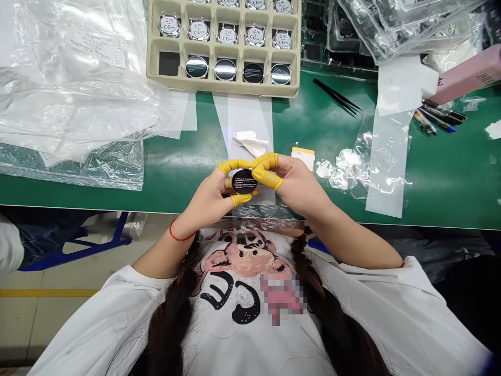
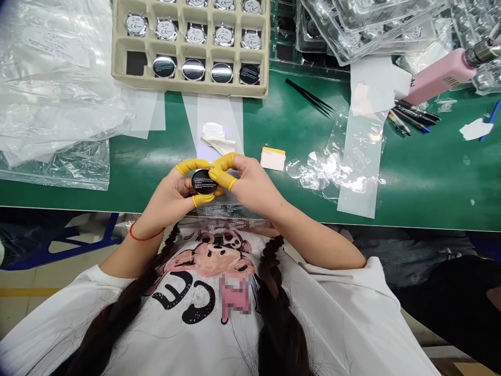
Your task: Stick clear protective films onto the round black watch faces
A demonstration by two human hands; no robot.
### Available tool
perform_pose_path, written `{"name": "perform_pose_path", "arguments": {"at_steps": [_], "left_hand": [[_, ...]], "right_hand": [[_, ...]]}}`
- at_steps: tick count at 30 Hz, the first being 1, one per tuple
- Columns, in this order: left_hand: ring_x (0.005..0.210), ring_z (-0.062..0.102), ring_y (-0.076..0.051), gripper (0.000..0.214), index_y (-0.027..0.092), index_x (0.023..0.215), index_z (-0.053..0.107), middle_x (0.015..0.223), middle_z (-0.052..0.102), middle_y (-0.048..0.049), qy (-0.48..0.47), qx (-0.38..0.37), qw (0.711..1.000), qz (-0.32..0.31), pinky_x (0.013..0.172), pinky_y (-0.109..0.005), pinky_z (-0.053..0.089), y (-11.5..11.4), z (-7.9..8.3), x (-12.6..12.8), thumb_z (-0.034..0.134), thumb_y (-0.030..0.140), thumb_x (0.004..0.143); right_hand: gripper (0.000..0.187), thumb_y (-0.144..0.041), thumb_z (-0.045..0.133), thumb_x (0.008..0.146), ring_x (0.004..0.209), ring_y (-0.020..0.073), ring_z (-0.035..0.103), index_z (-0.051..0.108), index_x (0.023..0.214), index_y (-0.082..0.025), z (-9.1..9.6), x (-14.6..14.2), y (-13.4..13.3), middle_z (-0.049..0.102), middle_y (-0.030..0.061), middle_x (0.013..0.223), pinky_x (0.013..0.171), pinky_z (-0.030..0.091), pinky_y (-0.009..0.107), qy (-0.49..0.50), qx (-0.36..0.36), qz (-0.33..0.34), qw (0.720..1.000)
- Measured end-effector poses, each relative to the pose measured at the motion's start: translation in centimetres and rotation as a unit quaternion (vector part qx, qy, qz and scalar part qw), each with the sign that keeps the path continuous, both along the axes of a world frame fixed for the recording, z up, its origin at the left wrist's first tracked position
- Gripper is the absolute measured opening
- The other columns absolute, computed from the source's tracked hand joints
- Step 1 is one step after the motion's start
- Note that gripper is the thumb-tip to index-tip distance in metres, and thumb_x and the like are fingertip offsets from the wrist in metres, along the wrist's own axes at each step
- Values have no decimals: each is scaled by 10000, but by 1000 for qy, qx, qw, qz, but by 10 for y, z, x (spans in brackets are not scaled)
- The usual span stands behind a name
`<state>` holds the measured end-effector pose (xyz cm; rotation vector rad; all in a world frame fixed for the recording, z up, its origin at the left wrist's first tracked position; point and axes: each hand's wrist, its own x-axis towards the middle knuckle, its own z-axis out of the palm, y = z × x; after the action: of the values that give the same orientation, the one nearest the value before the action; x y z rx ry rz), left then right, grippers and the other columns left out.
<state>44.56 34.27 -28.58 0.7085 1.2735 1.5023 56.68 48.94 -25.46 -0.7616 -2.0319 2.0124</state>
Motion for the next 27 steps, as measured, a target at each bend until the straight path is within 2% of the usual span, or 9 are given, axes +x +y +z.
{"name": "perform_pose_path", "arguments": {"at_steps": [8, 13, 18, 27], "left_hand": [[911, 792, -178, 518, 202, 1246, 551, 1025, 778, -34, 10, 0, 1000, -6, 836, -271, 633, -2, -5, 0, 826, 219, 806], [893, 787, -157, 505, 200, 1242, 557, 1011, 780, -22, 13, 7, 1000, -8, 822, -246, 626, -2, -6, -1, 815, 180, 809], [889, 783, -166, 516, 196, 1246, 555, 1002, 777, -31, 12, 3, 1000, -6, 819, -259, 625, -2, -5, -1, 823, 209, 806], [896, 788, -139, 524, 205, 1254, 537, 1030, 768, -13, 0, 20, 1000, -8, 852, -227, 618, -2, -8, 0, 818, 170, 813]], "right_hand": [[387, -538, 835, 754, 873, 156, 641, 680, 788, -185, -2, 0, -1, 727, 21, 904, 898, 512, 333, 0, 8, -11, 1000], [396, -549, 832, 756, 875, 158, 641, 675, 779, -187, 0, 0, -1, 734, 22, 907, 909, 507, 336, 1, 50, -8, 999], [405, -573, 804, 778, 890, 161, 644, 669, 790, -191, 0, 1, 0, 738, 26, 931, 914, 512, 342, -3, 69, 2, 998], [206, -385, 717, 868, 933, 172, 650, 665, 835, -189, 0, 2, -1, 739, 31, 951, 891, 510, 338, 0, 136, 5, 991]]}}
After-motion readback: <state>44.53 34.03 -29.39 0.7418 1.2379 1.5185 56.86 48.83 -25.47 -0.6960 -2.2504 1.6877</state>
